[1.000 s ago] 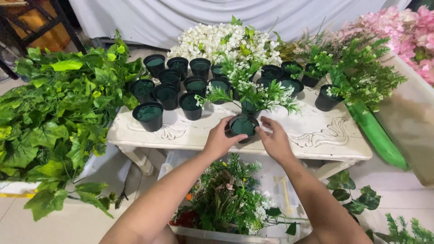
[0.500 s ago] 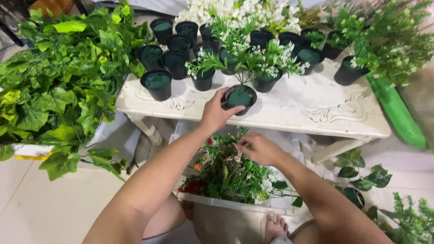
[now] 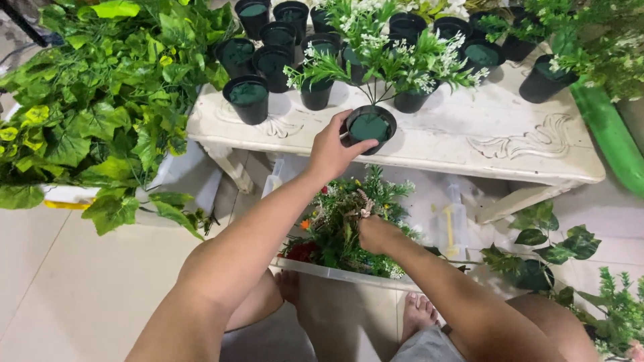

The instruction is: Arranging artificial green foliage by inserting individual sprigs into small pots containing floral foam.

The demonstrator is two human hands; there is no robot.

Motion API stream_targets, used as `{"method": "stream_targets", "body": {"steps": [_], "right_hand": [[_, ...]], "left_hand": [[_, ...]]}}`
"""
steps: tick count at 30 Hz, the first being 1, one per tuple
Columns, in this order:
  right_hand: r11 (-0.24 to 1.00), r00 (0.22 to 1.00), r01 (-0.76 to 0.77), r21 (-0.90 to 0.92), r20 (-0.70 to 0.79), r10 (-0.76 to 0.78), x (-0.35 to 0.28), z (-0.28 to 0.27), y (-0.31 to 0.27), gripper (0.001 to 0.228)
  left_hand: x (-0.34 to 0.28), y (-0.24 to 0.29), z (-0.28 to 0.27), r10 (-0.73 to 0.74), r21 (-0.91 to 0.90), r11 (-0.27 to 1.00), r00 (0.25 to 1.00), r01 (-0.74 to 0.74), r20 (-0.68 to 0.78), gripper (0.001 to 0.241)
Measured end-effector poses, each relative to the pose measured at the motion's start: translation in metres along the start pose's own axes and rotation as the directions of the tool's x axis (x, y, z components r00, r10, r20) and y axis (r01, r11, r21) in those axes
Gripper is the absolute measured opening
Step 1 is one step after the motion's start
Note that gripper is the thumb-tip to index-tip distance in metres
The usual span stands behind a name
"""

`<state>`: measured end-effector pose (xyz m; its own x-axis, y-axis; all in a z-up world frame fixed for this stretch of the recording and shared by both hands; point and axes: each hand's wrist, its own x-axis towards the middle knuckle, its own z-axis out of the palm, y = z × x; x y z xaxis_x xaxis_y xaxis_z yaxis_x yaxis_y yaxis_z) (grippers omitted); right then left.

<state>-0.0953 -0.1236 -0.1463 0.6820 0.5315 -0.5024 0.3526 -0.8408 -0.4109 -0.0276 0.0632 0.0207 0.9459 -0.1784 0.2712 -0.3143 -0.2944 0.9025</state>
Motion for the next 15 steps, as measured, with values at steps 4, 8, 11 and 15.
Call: {"method": "stream_targets", "body": {"steps": [4, 8, 11, 15], "right_hand": [[0.990, 0.992, -0.040, 0.138, -0.115, 0.056, 0.035, 0.029, 0.019, 0.034], [0.903, 0.964, -0.219, 0.370, -0.064, 0.259, 0.019, 0.020, 0.001, 0.038], [0.843, 0.929, -0.323, 0.430, -0.028, 0.370, 0.024, 0.019, 0.004, 0.053], [0.803, 0.890, -0.425, 0.418, 0.031, 0.455, 0.017, 0.011, -0.004, 0.072]], "left_hand": [[-0.003, 0.002, 0.000, -0.017, 0.015, 1.000, 1.000, 0.017, 0.005, 0.090], [-0.006, 0.005, 0.001, -0.003, -0.008, 1.000, 1.000, 0.003, 0.015, 0.090], [-0.005, 0.004, 0.002, 0.008, -0.012, 1.000, 1.000, -0.008, 0.006, 0.090], [-0.006, -0.003, 0.005, -0.005, -0.004, 1.000, 1.000, 0.005, -0.018, 0.091]]}}
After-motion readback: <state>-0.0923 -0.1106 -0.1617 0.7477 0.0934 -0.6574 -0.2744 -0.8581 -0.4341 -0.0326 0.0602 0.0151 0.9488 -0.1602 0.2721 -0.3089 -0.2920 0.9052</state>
